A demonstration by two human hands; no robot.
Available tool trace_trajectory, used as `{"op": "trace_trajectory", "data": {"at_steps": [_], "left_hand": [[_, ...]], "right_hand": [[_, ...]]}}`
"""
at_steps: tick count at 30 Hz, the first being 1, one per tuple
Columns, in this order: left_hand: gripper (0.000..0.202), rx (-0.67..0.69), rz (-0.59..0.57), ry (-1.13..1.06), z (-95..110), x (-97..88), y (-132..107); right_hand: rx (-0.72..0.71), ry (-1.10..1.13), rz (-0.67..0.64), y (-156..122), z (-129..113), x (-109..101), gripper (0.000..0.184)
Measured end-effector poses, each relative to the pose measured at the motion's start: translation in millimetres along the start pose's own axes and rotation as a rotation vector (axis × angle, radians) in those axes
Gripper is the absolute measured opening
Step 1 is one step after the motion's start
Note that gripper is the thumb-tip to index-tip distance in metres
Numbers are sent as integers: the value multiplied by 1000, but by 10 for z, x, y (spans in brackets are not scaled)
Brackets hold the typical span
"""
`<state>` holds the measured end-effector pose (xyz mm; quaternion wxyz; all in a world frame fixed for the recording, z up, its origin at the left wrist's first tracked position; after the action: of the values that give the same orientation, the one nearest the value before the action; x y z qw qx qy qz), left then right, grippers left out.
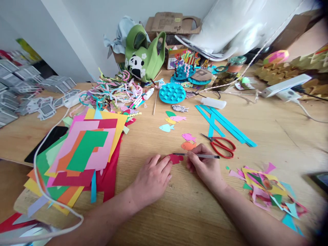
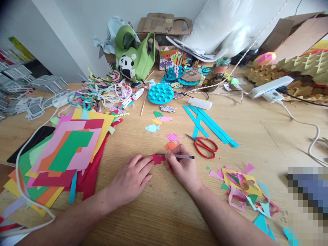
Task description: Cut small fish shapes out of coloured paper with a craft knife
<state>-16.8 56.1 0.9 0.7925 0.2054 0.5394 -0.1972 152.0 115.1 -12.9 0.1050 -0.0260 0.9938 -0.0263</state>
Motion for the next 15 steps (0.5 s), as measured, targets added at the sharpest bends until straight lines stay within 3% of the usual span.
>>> {"op": "trace_trajectory", "data": {"at_steps": [9,15], "left_hand": [[37,10,7,14,1,-3,1],[37,6,10,14,-5,2,-1]], "right_hand": [[15,-1,-90,6,50,31,27],[12,-11,-34,1,29,12,27]]}}
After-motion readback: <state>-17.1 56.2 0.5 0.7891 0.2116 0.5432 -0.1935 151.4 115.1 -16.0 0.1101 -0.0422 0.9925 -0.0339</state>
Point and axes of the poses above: each hand's wrist, its own y-axis towards the middle knuckle, its own x-axis out of the palm, z = x × y, the point moved 4 cm from there along y, towards the middle knuckle, and after that the axes turned 10 degrees about -y, right-handed, at the moved point
